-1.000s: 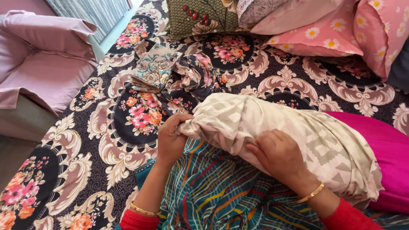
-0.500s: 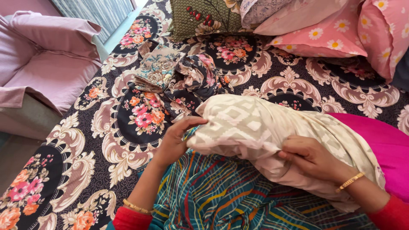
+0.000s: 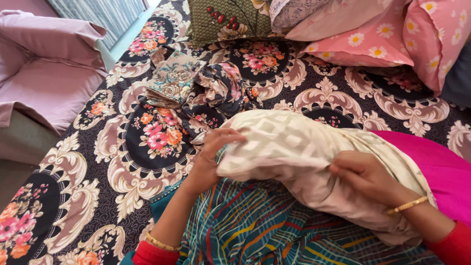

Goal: The person inserts a pink pillow insert into a light-colored patterned pillowcase. They align the corners, push the insert in, and smooth the case over the insert to complete the task.

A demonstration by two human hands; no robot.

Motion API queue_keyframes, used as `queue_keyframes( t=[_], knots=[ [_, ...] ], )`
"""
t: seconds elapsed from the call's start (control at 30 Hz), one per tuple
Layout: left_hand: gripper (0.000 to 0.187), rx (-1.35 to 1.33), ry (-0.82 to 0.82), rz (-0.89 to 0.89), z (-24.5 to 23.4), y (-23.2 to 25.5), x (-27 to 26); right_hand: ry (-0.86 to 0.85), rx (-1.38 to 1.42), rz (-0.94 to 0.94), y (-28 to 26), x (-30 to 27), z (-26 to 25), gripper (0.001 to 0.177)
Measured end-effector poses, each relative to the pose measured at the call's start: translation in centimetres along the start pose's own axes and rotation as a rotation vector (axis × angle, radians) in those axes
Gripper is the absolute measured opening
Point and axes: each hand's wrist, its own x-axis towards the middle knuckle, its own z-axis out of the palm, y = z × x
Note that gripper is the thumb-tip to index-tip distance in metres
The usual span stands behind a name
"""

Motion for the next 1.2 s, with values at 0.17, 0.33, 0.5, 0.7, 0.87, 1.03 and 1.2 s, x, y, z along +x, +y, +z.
queue_keyframes(
  t=[0.17,0.33,0.5,0.7,0.87,1.03,1.2],
  knots=[
    [0.058,0.048,0.04,-0.08,-1.0,0.5,-1.2,0.265,-0.259,0.346,4.0,-4.0,-2.1,0.021],
    [0.059,0.258,0.041,-0.147,-0.8,2.2,-2.7,0.24,-0.226,0.512,2.0,-3.8,-0.8,0.039],
    [0.025,1.111,-0.136,-0.495,-5.2,6.2,-0.8,0.05,-0.416,0.603,2.2,2.4,1.4,0.035],
    [0.024,0.617,-0.232,-0.224,4.8,11.4,2.3,0.1,-0.191,0.605,3.0,3.5,2.2,0.04],
    [0.021,0.769,-0.177,-0.101,12.5,7.9,6.7,0.067,-0.746,0.122,4.3,1.3,1.4,0.028],
    [0.009,0.753,-0.441,-0.145,18.4,4.0,7.6,-0.081,-0.995,-0.01,8.6,0.5,-3.7,0.02],
    [0.014,0.537,-0.353,-0.083,19.7,5.8,5.1,-0.097,-0.91,0.049,9.3,-3.7,-2.6,0.021]
  ],
)
